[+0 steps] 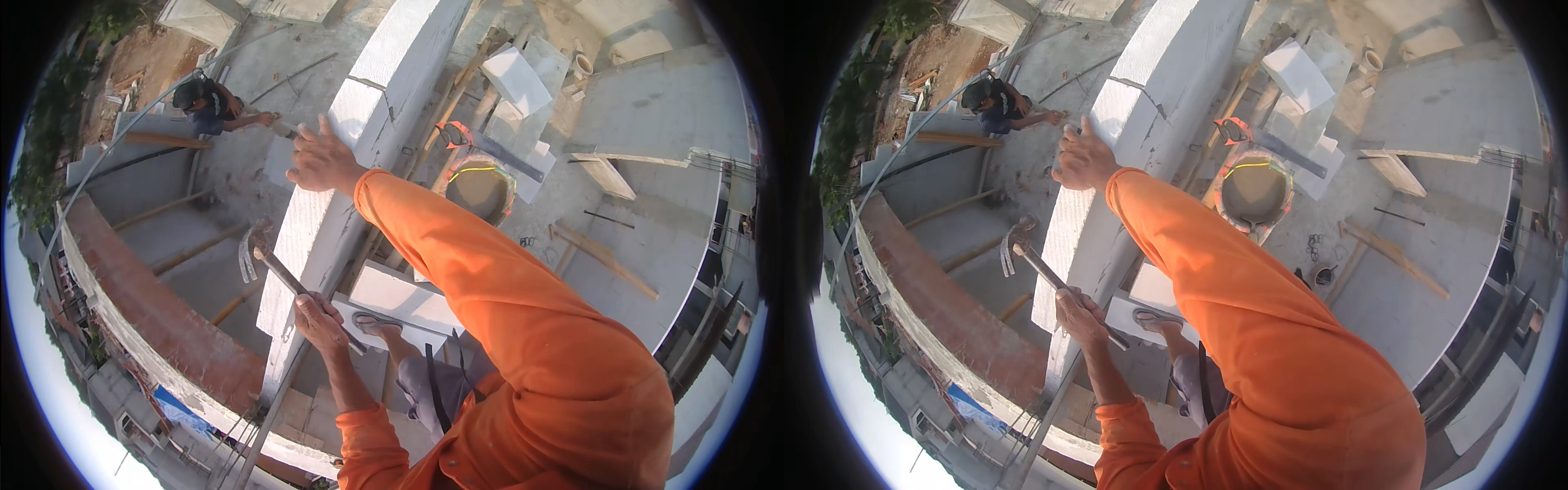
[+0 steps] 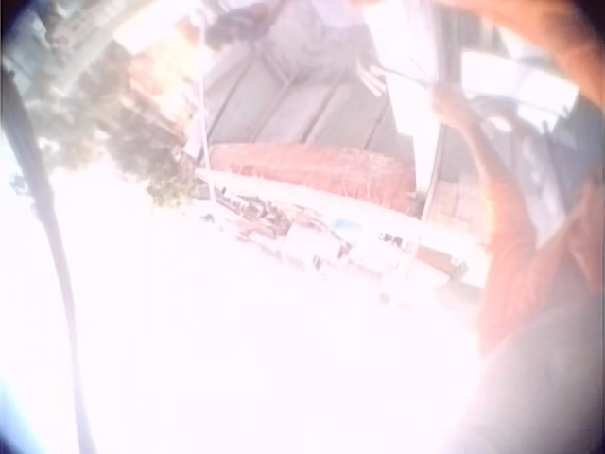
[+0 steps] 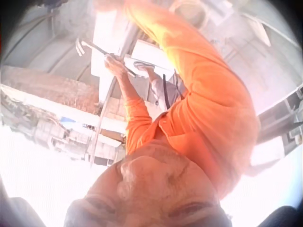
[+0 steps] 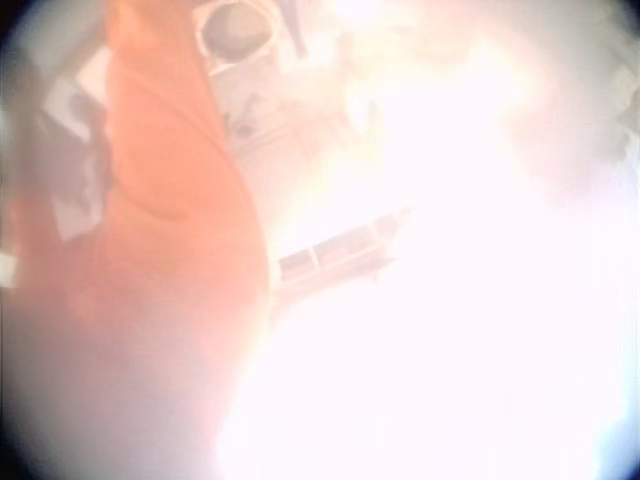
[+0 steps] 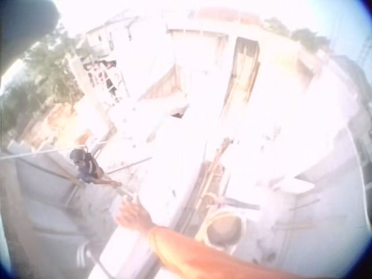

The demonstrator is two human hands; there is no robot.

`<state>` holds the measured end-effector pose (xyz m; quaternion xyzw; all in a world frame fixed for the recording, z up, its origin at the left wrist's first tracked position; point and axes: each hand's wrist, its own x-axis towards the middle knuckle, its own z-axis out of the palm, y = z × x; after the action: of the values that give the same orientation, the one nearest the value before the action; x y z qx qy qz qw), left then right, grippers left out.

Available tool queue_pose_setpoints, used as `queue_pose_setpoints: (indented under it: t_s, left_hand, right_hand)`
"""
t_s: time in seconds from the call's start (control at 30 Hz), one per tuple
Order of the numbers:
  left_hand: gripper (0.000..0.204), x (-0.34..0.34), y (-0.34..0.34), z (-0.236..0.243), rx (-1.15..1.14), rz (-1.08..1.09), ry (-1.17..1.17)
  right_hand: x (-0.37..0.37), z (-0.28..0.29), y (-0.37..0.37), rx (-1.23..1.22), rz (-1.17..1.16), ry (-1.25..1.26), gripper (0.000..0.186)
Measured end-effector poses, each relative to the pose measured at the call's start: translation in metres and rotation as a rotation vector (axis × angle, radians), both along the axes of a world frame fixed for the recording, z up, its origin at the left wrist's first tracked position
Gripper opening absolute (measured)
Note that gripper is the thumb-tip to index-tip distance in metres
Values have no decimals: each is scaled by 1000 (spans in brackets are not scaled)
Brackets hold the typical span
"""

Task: The person spreads mortar along the top of a wall with a trowel, positions white blocks on the mortar, and taps the blocks with a hammer to level them.

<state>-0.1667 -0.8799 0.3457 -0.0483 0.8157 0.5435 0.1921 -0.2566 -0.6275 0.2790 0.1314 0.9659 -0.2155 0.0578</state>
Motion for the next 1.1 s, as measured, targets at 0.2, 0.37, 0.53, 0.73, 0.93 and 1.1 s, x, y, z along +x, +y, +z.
queue_pose_setpoints:
  t_s: [0.2, 0.37, 0.53, 0.73, 0.93, 1.1]
  left_hand:
    - [57, -15, -30, -66, -168, -111, 123]
    - [54, -4, -3, -4, -33, -49, -16]
    - [57, 2, -36, -49, -229, -95, 366]
    - [60, 1, -29, -13, -119, -24, -117]
    - [56, -14, -11, -41, -282, -210, 130]
    - [60, -2, -34, -43, -130, -142, 62]
  right_hand:
    - [-22, 9, -15, -24, 23, 4, 48]
    - [-10, -4, -3, 47, -46, -20, 48]
    - [-21, 8, -19, 81, -26, -17, 46]
    - [-16, -10, -16, 143, -54, 16, 43]
    - [-21, -5, -19, 85, -93, 161, 38]
    - [-7, -15, -20, 117, -87, 101, 39]
